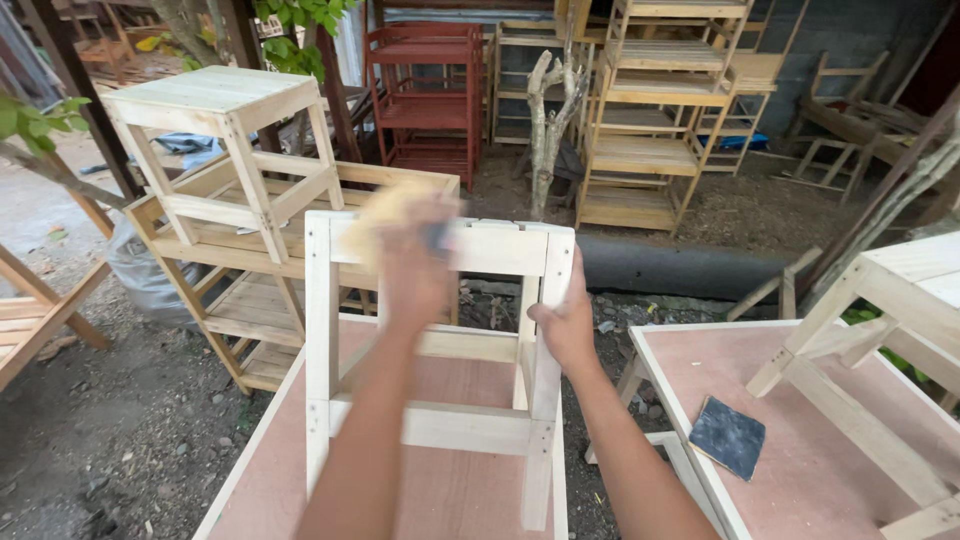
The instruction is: The person sands a small wooden stool with a sanding block, working over the slatted top, edges, legs and side rails. They repeatedly flip and reposition the stool on a plywood board to reach all surfaces, and at one point use a dark sanding pad on a leg.
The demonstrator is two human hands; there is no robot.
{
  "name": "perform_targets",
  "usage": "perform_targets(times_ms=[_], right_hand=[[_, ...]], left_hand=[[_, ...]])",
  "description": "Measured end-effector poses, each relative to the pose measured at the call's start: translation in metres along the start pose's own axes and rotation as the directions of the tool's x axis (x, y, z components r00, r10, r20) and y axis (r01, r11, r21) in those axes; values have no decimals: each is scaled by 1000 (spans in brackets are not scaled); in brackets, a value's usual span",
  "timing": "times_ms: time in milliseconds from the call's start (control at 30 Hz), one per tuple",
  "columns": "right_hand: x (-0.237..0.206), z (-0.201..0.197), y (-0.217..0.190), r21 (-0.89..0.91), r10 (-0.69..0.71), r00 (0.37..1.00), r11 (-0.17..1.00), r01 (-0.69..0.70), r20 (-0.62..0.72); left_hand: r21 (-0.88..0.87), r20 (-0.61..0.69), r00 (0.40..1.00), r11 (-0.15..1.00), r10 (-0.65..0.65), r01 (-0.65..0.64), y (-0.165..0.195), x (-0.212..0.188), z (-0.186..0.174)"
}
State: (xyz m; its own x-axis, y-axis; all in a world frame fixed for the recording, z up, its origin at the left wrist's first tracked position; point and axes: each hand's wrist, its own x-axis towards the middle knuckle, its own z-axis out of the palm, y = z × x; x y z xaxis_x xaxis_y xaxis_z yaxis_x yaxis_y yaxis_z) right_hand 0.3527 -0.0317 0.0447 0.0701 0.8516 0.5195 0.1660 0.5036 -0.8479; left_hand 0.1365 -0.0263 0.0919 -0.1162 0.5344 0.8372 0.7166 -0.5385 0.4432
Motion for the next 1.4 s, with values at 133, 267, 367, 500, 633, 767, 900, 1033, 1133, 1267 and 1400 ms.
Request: perform_targets(times_ms=[133,267,367,500,633,767,900,1033,1133,1267,1400], right_hand=[[-4,4,0,8,-220,976,975,220,-3],[-9,-1,2,25,-191,982,981,191,11],[-12,-4,1,-6,-167,986,986,167,13],[-20,-4,-3,-23,-200,980,979,200,16],[-26,-3,-12,-38,-128,992,991,128,5],[-30,-2,-20,-35,-196,981,980,196,10],[-30,-3,-17,-20,-123,992,992,123,17],[-21,-4,-6,-18,-209,977,977,210,41],[-14,-5,-2,0,-224,972,974,225,74],[-17,-4,-3,26,-186,981,982,185,50],[-19,0,-8,20,-209,977,978,208,36]], left_hand=[[343,-232,972,932,-31,112,-47,17,-49],[264,-251,964,952,-86,154,8,9,14],[239,54,999,971,4,-17,68,-9,69],[176,120,915,899,385,-401,76,-13,62],[113,-16,998,992,62,-60,11,1,-18],[406,-280,960,904,-15,133,-42,19,-67],[280,-322,933,926,-159,255,2,9,-10],[226,-21,986,962,164,-155,86,-26,71],[169,139,916,903,376,-396,92,-23,70],[114,124,992,992,35,-49,24,6,-11],[248,-325,920,919,-218,305,-38,34,-73]])
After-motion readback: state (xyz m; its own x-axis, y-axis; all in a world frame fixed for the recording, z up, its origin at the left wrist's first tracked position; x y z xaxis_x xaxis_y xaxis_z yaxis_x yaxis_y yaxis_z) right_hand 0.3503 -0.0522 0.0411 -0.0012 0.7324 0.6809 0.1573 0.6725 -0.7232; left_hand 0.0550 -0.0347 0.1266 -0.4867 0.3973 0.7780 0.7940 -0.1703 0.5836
